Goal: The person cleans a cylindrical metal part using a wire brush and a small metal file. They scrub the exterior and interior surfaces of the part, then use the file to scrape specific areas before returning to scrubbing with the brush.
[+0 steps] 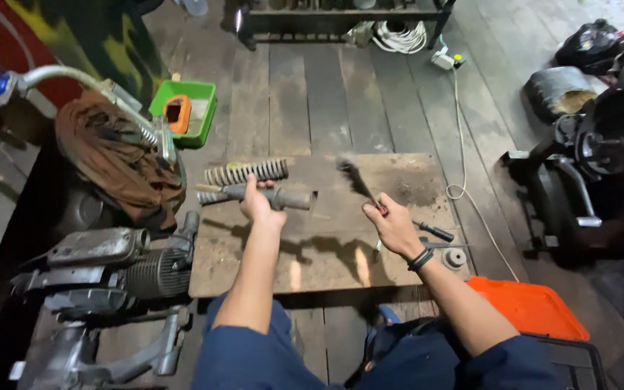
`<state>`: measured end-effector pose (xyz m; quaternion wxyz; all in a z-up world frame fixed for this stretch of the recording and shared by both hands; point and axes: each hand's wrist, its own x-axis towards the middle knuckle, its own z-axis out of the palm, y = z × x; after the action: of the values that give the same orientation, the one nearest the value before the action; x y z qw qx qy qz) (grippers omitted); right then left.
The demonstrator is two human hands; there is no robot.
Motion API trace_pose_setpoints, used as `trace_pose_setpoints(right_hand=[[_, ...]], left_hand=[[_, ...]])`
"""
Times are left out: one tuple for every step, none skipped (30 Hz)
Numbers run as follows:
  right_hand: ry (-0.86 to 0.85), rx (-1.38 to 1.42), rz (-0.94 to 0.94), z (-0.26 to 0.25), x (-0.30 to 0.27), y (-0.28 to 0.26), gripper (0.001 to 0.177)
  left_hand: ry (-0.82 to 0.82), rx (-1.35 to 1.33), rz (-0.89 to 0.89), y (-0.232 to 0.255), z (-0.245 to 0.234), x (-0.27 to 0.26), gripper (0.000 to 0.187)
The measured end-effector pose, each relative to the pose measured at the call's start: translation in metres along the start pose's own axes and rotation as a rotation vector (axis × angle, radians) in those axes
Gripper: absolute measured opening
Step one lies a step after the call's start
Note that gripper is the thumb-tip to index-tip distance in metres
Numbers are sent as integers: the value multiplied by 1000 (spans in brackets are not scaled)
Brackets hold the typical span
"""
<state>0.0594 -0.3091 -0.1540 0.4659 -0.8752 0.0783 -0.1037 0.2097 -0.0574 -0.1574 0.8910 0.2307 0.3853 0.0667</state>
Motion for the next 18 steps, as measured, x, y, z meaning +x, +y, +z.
trace_pose_setpoints(right_hand=[[-10, 0, 2, 4, -1, 6, 34], [-43, -24, -56, 7, -1, 11, 38], [-71, -50, -119, 9, 1, 16, 45], [-75, -52, -121, 15, 2, 18, 45], [-68, -33, -156, 20, 2, 20, 46], [-61, -13, -192, 25, 3, 23, 48], [-61, -14, -189, 26, 6, 24, 48], [-50, -40, -242, 27, 9, 26, 50], [-41, -65, -294, 29, 12, 28, 52], [-42, -67, -290, 28, 13, 19, 52], [-51, -169, -367, 28, 13, 10, 46], [-59, -272, -443, 27, 14, 1, 40], [-62, -273, -442, 22, 17, 13, 40], [-9, -336, -443, 18, 21, 25, 45], [46, -397, -449, 15, 27, 35, 50], [44, -396, -454, 17, 37, 44, 50], [29, -438, -456, 16, 37, 57, 51], [14, -480, -458, 14, 37, 70, 51]], left_hand=[[10, -2, 2, 1, 0, -5, 24], [36, -11, 0, 2, 1, -10, 27], [57, -22, -4, 2, 5, -14, 29], [60, -26, -4, 4, 7, -16, 29], [68, 20, -9, 5, 8, -19, 31], [77, 67, -13, 5, 10, -21, 32], [78, 68, -16, 6, 11, -28, 32], [63, 99, -35, 7, 12, -34, 33], [49, 129, -54, 9, 12, -40, 38], [51, 131, -57, 8, 14, -41, 38], [34, 128, -71, 8, 16, -43, 37], [17, 124, -86, 7, 18, -44, 37], [19, 123, -87, 11, 19, -57, 37], [13, 123, -89, 15, 20, -69, 37], [5, 121, -86, 21, 22, -80, 38], [5, 116, -83, 24, 29, -79, 38], [14, 117, -58, 23, 27, -81, 35], [23, 117, -33, 21, 26, -83, 33]])
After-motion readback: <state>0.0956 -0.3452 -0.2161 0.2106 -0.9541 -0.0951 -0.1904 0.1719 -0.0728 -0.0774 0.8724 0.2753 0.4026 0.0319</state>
